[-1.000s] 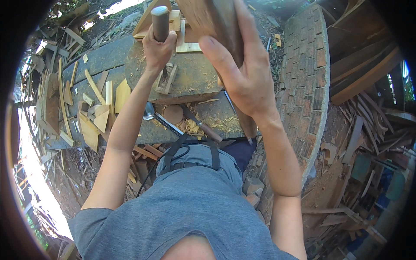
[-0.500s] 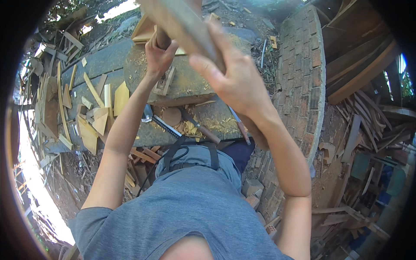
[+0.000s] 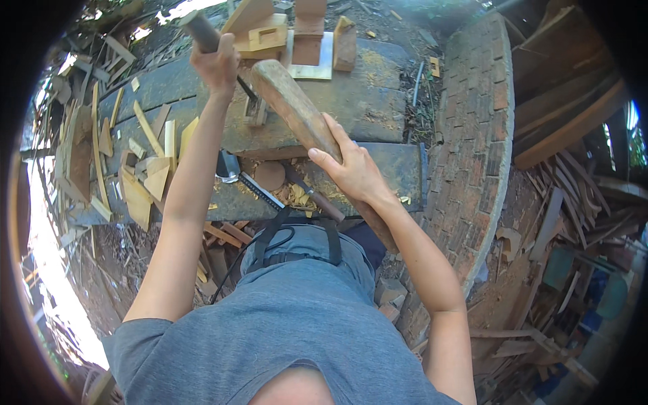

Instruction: The person chisels a mortise into a piece of wood by striking a chisel with a wooden mallet.

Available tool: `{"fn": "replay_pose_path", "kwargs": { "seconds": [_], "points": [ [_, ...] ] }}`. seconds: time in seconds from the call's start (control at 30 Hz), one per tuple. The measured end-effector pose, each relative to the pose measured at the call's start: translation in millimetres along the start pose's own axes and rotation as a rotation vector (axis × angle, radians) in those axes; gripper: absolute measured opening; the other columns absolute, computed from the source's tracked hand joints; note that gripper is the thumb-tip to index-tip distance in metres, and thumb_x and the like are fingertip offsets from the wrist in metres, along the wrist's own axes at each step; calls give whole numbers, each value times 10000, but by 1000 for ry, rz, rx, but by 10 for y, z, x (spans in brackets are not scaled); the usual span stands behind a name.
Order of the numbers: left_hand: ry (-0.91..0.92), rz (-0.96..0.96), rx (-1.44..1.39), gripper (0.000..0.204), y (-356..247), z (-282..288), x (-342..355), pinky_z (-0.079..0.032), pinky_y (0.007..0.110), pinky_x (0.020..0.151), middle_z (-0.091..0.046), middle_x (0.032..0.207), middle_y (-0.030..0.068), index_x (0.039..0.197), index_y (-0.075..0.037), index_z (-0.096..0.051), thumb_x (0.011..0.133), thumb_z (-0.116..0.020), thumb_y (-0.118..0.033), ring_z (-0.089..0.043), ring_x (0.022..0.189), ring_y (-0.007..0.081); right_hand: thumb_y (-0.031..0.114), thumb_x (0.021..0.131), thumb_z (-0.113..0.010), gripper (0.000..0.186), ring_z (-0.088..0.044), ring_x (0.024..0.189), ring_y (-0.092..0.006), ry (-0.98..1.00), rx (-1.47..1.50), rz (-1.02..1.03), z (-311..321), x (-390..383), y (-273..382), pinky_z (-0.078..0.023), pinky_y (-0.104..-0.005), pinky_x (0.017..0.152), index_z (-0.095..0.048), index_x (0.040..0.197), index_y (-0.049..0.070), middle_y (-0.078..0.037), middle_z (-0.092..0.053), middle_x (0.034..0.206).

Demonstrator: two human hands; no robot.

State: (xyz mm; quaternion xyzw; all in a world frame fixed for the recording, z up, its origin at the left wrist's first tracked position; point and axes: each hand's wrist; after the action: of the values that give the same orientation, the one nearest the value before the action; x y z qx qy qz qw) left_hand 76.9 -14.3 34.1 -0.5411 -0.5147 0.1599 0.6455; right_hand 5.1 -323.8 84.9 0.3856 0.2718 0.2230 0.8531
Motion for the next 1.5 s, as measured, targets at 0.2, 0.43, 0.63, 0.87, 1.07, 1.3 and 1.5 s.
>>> {"fn": "replay_pose_path", "kwargs": {
  "seconds": [0.2,0.43,0.63,0.87,1.07,1.3,1.5],
  "points": [
    [46,72,-142,126,7,31,15,-420,241,397,-552,625,28,830,-31,-534,808,-657,-14,-523,453,98,536,944,-587,806,-580,1222,-499,40,-130,-56,-148,120,-184,-437,-523,1064,-250,1609,227,-303,-614,1315],
    [-238,234,-377,144,-274,297,44,-356,267,343,-493,613,22,829,-41,-478,809,-597,39,-472,424,97,488,950,-590,780,-658,1007,-531,34,-325,-74,-145,89,-50,-508,-573,947,-238,1606,254,-320,-703,1028],
    [-450,306,-485,207,-370,646,85,-373,261,352,-501,627,32,878,-68,-431,808,-598,31,-468,416,114,471,942,-610,790,-695,876,-485,-45,-379,40,-235,86,-220,-543,-564,861,-230,1606,276,-263,-723,981],
    [-361,330,-410,196,-338,651,-134,-374,264,362,-482,604,20,883,-78,-435,837,-608,0,-470,417,115,443,923,-651,808,-711,814,-428,-224,-447,130,-265,322,-572,-566,-511,688,-242,1602,289,-199,-733,953],
    [-342,358,-352,196,-337,644,-177,-376,259,359,-489,623,21,893,-83,-437,863,-618,-15,-473,427,107,417,908,-687,789,-689,855,-379,-340,-510,131,-375,667,-702,-559,-491,673,-301,1584,291,-155,-692,966],
    [-340,366,-365,195,-306,661,-205,-380,259,355,-497,643,25,918,-70,-450,870,-632,-17,-481,421,109,348,861,-736,687,-617,990,-307,-397,-888,380,-36,438,-544,-504,-446,870,-477,1472,169,-124,-641,1088],
    [-320,344,-364,207,-313,720,-232,-383,261,361,-485,634,22,898,-71,-436,889,-636,-17,-483,423,103,445,910,-632,430,-714,746,-354,1188,-788,-228,692,-1345,-99,-553,-482,682,-745,883,31,-194,-710,782]
  ]
}}
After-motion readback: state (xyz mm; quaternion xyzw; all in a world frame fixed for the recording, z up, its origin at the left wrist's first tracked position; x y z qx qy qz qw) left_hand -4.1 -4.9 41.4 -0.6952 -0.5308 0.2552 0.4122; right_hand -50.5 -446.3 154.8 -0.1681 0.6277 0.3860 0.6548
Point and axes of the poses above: each hand's wrist, its own x-axis towards the middle knuckle, its own z-axis out of the back of the hand, y = z × x
